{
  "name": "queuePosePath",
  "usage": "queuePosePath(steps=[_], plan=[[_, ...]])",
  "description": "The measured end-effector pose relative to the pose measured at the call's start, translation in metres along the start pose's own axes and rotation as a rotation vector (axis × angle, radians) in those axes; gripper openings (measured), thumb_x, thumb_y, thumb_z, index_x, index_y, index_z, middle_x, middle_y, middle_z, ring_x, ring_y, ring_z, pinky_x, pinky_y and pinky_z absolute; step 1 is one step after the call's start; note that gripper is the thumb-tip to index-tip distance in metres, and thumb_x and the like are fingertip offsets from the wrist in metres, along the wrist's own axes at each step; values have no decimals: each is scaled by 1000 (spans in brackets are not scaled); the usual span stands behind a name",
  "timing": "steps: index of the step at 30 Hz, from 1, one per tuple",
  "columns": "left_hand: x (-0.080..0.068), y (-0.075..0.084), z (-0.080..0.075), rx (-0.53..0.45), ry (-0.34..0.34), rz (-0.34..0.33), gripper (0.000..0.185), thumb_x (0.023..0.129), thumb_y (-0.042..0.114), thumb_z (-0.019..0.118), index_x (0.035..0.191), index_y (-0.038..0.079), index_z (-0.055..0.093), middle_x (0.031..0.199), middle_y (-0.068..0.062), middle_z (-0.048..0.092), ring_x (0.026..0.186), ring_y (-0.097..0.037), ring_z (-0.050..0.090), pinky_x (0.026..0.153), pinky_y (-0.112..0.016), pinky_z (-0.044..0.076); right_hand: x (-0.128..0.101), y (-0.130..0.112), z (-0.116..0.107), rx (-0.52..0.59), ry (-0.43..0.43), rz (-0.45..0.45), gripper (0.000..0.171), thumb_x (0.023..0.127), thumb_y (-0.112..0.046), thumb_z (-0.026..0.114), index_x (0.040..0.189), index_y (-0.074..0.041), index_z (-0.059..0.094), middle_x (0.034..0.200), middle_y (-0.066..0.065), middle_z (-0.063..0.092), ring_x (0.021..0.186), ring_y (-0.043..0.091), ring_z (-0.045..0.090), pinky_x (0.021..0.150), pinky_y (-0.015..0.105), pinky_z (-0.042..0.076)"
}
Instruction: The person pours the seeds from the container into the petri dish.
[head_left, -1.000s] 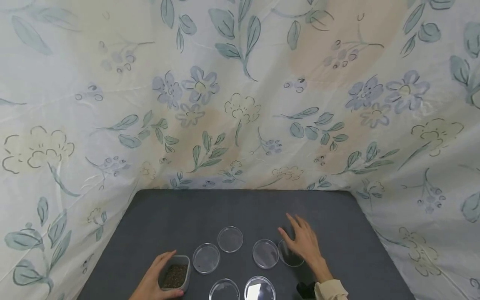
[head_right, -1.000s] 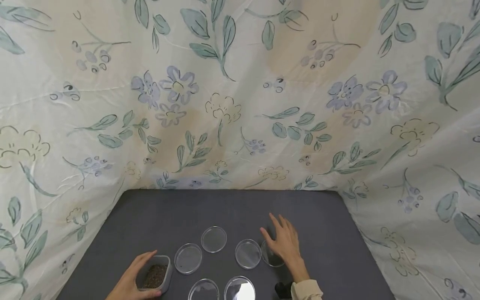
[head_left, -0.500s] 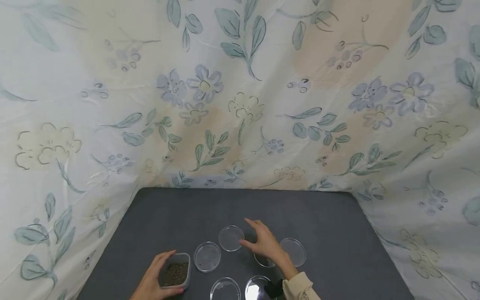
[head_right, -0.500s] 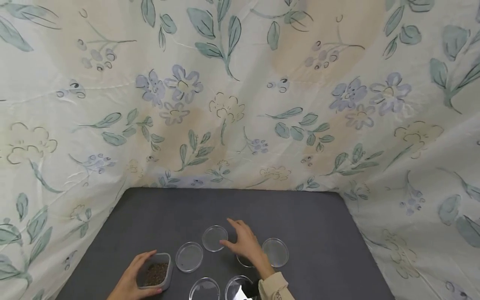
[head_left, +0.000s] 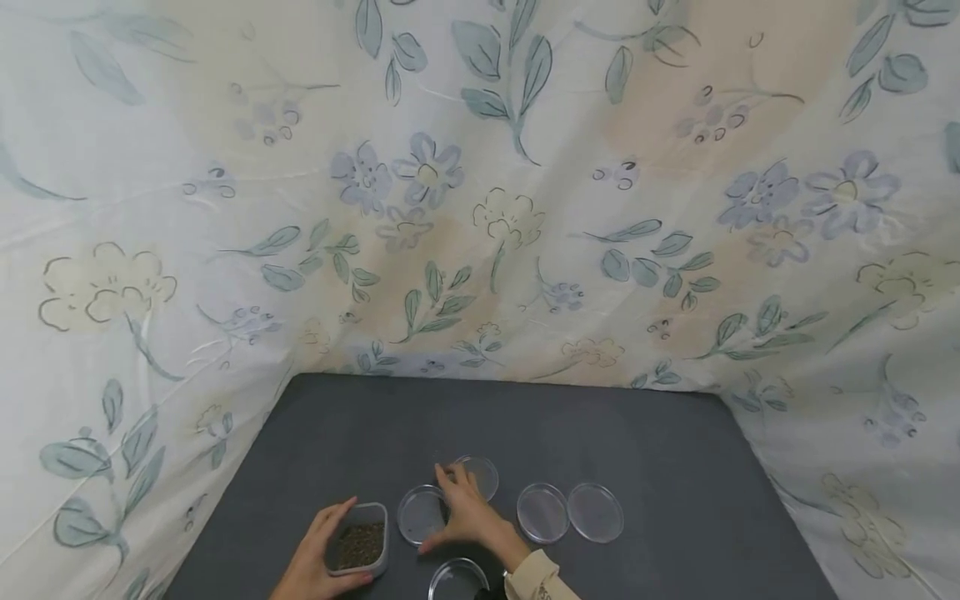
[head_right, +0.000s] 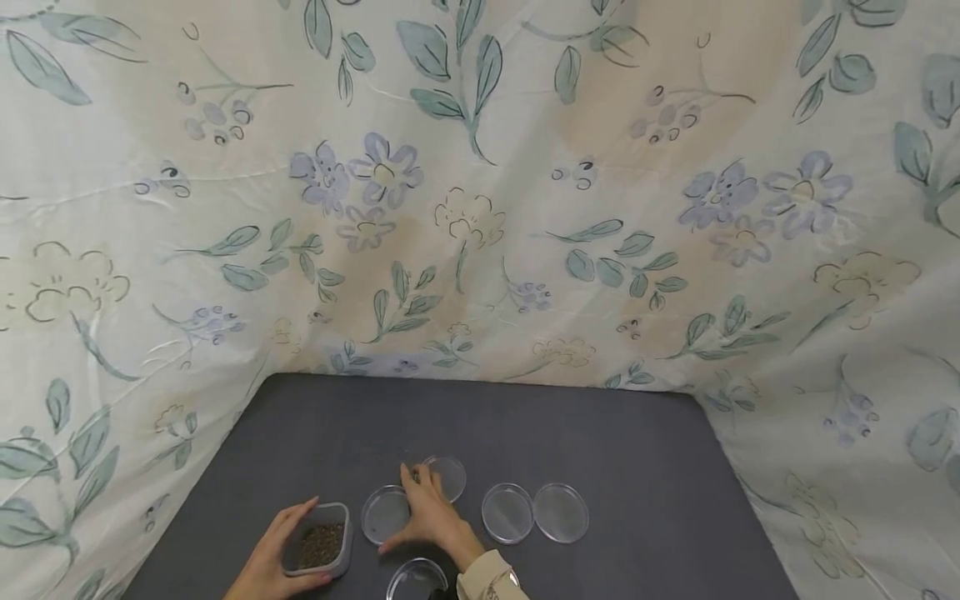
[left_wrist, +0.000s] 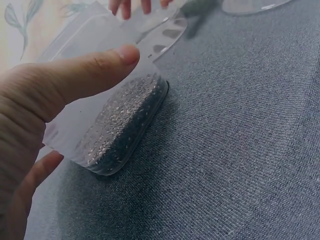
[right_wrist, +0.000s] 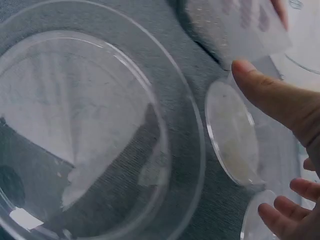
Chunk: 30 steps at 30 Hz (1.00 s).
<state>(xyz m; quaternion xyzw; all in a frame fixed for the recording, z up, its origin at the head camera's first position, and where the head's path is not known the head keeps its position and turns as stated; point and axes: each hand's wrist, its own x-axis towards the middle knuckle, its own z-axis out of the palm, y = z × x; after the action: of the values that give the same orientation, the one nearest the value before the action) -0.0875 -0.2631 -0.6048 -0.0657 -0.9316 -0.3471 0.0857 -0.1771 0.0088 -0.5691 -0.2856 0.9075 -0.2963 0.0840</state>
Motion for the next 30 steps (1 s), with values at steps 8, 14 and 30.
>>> queuePosePath(steps=[8,14,30], plan=[[2,3,0,2,-43,-57,108,57,38,100,148,6,50,127,-13,58,112,-31,62,88,-48,57,1,-4,16,-133,65,-19,108,57,-44,99,143,3,55,128,10,53,114,25,51,100,37,57],[3,2,4,12,-4,-68,110,59,46,98,149,8,49,129,-14,59,111,-30,63,86,-46,58,4,-8,25,-96,50,27,106,61,-36,99,145,7,50,131,12,51,115,26,49,101,35,55],[39,1,12,61,237,47,109,49,24,103,141,-1,49,122,-19,63,104,-30,65,83,-45,55,10,4,20,-28,134,139,93,52,-23,101,131,8,63,117,9,54,103,25,54,92,38,58]])
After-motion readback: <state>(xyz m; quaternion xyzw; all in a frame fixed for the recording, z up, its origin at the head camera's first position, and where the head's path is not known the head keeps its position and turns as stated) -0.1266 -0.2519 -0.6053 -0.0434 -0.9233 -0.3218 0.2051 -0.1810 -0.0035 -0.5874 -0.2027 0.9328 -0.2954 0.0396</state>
